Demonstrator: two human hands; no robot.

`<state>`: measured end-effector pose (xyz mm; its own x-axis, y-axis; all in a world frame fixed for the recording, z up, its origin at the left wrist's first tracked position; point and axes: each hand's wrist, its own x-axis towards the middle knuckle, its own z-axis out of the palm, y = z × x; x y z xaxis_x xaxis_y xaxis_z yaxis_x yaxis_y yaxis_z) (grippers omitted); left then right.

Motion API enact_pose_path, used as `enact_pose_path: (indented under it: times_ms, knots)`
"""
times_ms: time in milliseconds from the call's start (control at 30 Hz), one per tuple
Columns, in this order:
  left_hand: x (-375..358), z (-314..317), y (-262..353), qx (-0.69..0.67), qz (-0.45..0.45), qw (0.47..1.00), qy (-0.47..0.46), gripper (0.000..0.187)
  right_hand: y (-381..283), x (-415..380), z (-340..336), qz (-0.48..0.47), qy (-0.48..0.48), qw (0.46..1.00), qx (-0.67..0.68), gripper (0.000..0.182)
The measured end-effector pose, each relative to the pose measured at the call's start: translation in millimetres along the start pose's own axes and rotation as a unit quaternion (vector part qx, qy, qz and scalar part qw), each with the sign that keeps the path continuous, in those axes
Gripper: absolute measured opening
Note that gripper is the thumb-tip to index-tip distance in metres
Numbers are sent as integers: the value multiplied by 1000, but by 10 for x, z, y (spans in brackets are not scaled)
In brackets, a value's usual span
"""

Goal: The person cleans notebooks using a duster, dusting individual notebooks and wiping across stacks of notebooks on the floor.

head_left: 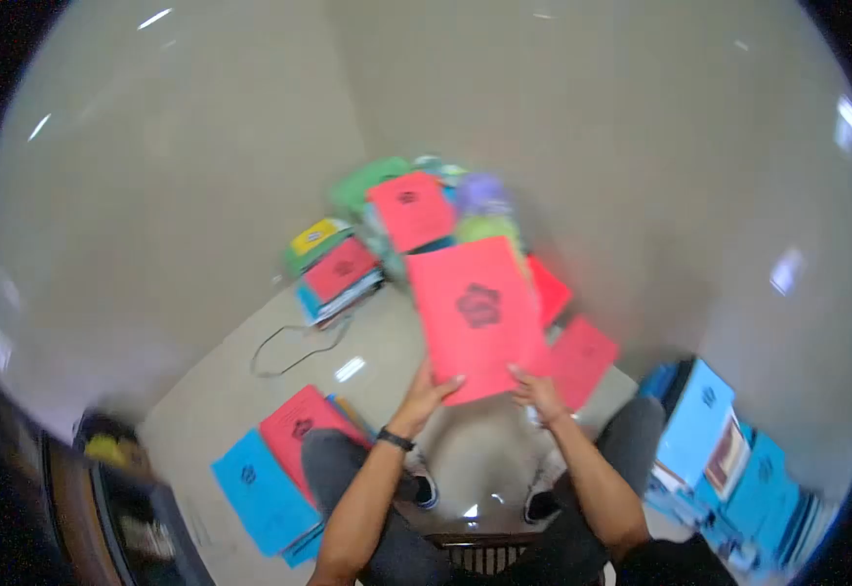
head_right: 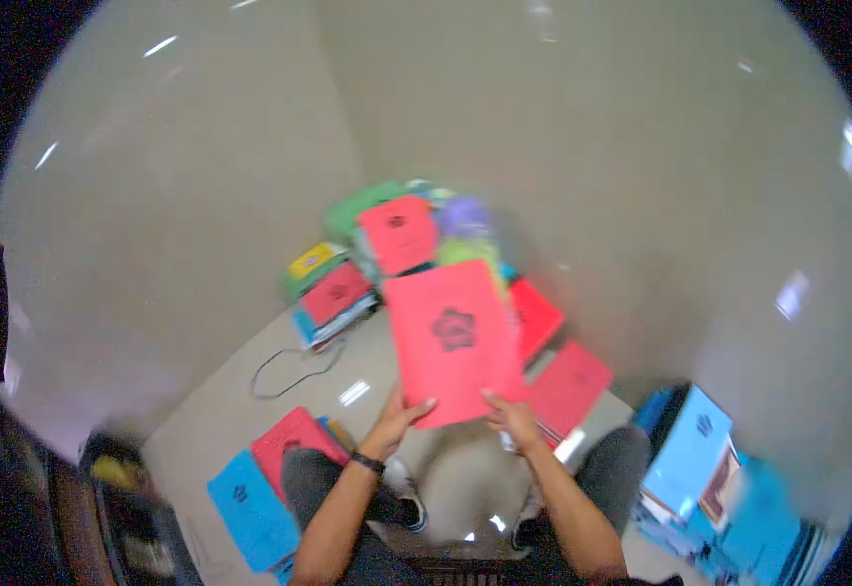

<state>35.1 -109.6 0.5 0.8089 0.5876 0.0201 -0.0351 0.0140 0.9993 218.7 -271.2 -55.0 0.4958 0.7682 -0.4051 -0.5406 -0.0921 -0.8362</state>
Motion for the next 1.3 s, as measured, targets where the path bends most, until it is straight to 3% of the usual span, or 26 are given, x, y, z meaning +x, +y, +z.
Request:
enact_pose_path:
  times_ms: [33,67,133,200,333,400,467,533,567,600,633,700,733,800,833,900,933,1000,1033,1067,1133,1200,1300]
  knots:
    - [-39,-66,167,-49,-80,996,-7,65,-122,-105,123,-15,44,998,53,27]
    - [-36,-191,198,-48,-75,996,27,65,-207,-151,98,-14,4,999,44,22]
    - [30,-425,219,-283,-119,952,-18,62,-367,-166,-6,-10,-46,998,29,17]
    - [17,-623,314,-284,-130,950,-22,57,-481,-188,-102,0,-162,986,33,14]
    - [-95,-589,457,-224,-141,963,-48,48,-443,-155,-173,19,-168,986,3,13]
    - [-153,-604,428,-189,-132,972,-40,44,-399,-184,-172,11,-156,987,-46,14]
    - [-131,-618,363,-140,-108,984,2,40,-539,-365,132,-64,-76,988,-122,15]
    - [-131,-691,191,-153,-110,982,21,36,-521,-315,101,-109,1,953,-282,27]
    - [-196,-698,298,-176,-116,977,35,34,-153,74,-187,-188,28,925,-328,41]
    - [-254,-524,606,-159,-53,982,93,38,-121,102,-134,-328,94,863,-372,48]
    - [-156,-731,377,-230,-70,968,73,41,-136,47,-126,-279,106,878,-375,45]
    - [-55,-755,311,-183,16,965,187,42,-108,20,-61,-301,146,878,-343,38]
    - [14,-672,342,-183,14,968,170,42,-83,18,-55,-303,163,876,-339,38]
    - [-28,-682,373,-140,86,944,287,46,43,4,71,-372,103,847,-366,36]
    - [-57,-702,396,-133,82,942,297,46,-11,-126,215,-366,92,852,-362,36]
    - [-50,-709,359,-99,143,917,359,52,-70,-354,439,-361,-73,830,-419,33]
    - [76,-1149,-100,-110,161,918,345,54,47,-314,508,-402,-119,815,-400,34]
    - [-71,-1283,37,-147,71,928,335,54,39,-402,636,-286,-131,848,-426,33]
    - [-79,-1210,136,-182,7,920,348,54,165,-261,599,-277,-107,855,-425,33]
    - [-43,-1113,172,-182,-1,925,333,54,335,-14,542,-331,-60,846,-415,33]
    - [-85,-1102,280,-118,127,910,376,51,299,9,502,-388,-26,830,-401,32]
    - [-24,-1121,276,-94,158,902,391,50,219,-10,384,-325,-23,870,-369,31]
    - [4,-1045,313,-69,177,888,419,47,52,-267,395,-322,-66,866,-376,29]
